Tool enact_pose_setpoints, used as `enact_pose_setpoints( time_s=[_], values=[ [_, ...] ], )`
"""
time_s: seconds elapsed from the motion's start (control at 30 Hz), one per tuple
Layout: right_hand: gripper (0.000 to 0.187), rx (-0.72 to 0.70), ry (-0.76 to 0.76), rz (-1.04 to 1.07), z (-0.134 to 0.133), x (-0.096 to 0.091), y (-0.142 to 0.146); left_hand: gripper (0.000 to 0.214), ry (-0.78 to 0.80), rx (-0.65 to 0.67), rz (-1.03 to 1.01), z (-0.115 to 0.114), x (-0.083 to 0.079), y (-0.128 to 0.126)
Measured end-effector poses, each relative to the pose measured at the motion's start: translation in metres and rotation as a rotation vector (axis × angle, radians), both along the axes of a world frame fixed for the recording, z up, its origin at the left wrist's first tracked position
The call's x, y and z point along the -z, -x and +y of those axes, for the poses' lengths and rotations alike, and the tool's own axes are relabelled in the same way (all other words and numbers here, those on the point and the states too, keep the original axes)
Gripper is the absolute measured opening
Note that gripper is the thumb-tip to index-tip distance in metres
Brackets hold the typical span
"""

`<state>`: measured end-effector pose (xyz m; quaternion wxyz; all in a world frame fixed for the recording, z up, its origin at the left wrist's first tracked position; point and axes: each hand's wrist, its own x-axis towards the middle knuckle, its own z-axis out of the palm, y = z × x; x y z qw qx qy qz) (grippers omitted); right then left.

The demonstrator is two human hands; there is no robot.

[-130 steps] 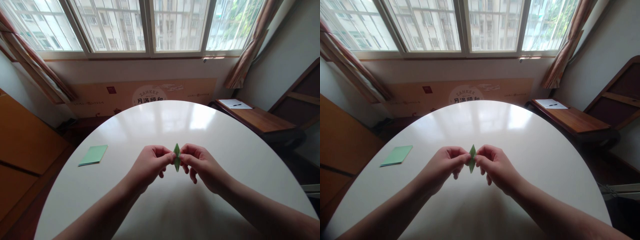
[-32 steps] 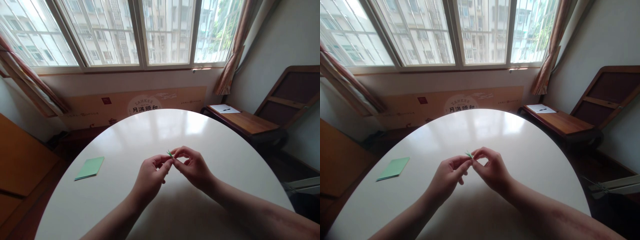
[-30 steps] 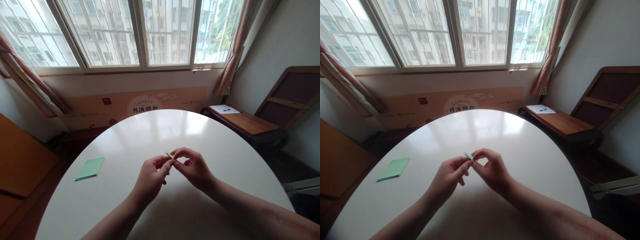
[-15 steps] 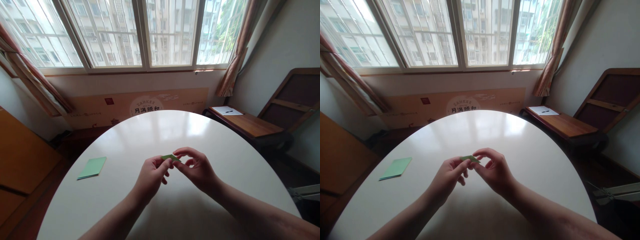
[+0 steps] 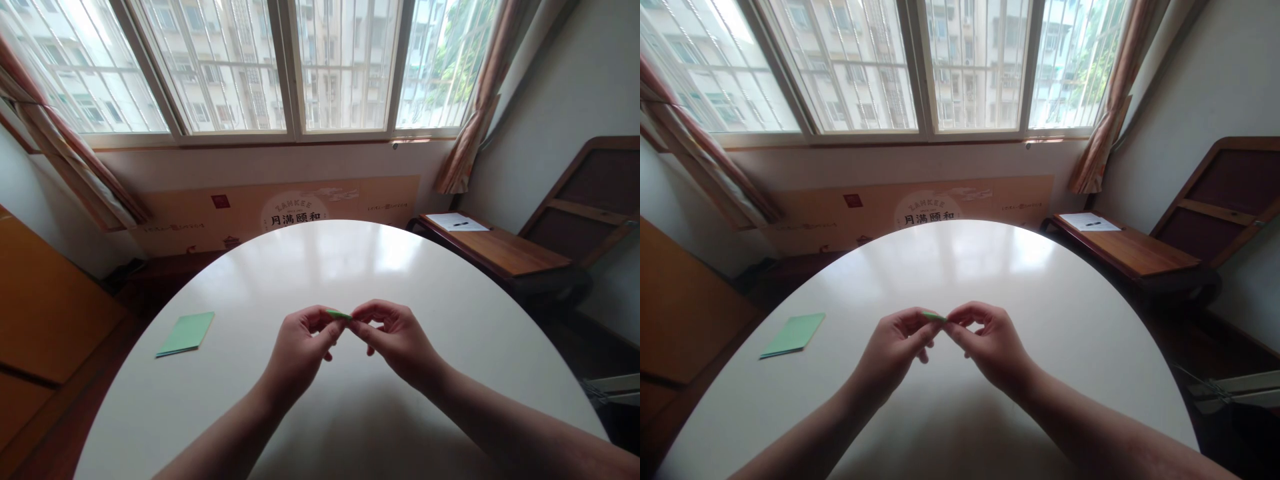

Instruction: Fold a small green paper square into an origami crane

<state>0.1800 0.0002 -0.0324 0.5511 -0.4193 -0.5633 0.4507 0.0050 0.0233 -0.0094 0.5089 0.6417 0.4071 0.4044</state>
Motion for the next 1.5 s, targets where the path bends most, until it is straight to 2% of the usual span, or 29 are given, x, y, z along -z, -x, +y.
enact_pose_setpoints(
  time_s=[0.17,0.4,0.6,0.93,1.13,1.27,1.5],
  values=[
    [0.017,-0.06,0.054,0.058,-0.001,-0.001,0.0,0.021,0.035,0.031,-0.035,0.001,-0.002,0.0],
    [0.025,-0.229,0.291,0.254,0.001,-0.005,-0.002,0.021,0.089,0.119,0.027,0.003,-0.008,0.004],
    [0.027,-0.289,0.395,0.304,0.002,-0.007,-0.004,0.019,0.094,0.141,0.107,0.006,-0.012,0.009],
    [0.025,-0.213,0.256,0.168,-0.001,-0.007,-0.003,0.02,0.023,0.095,0.144,0.0,-0.015,0.008],
    [0.023,-0.199,0.17,0.157,0.0,-0.006,-0.002,0.022,0.128,0.145,0.092,0.004,-0.015,0.008],
    [0.021,-0.181,0.181,0.157,-0.001,-0.007,-0.002,0.031,0.201,0.163,0.045,0.006,-0.014,0.01],
    [0.021,-0.175,0.212,0.184,0.0,-0.008,-0.003,0.033,0.212,0.172,0.027,0.006,-0.016,0.01]
  ],
)
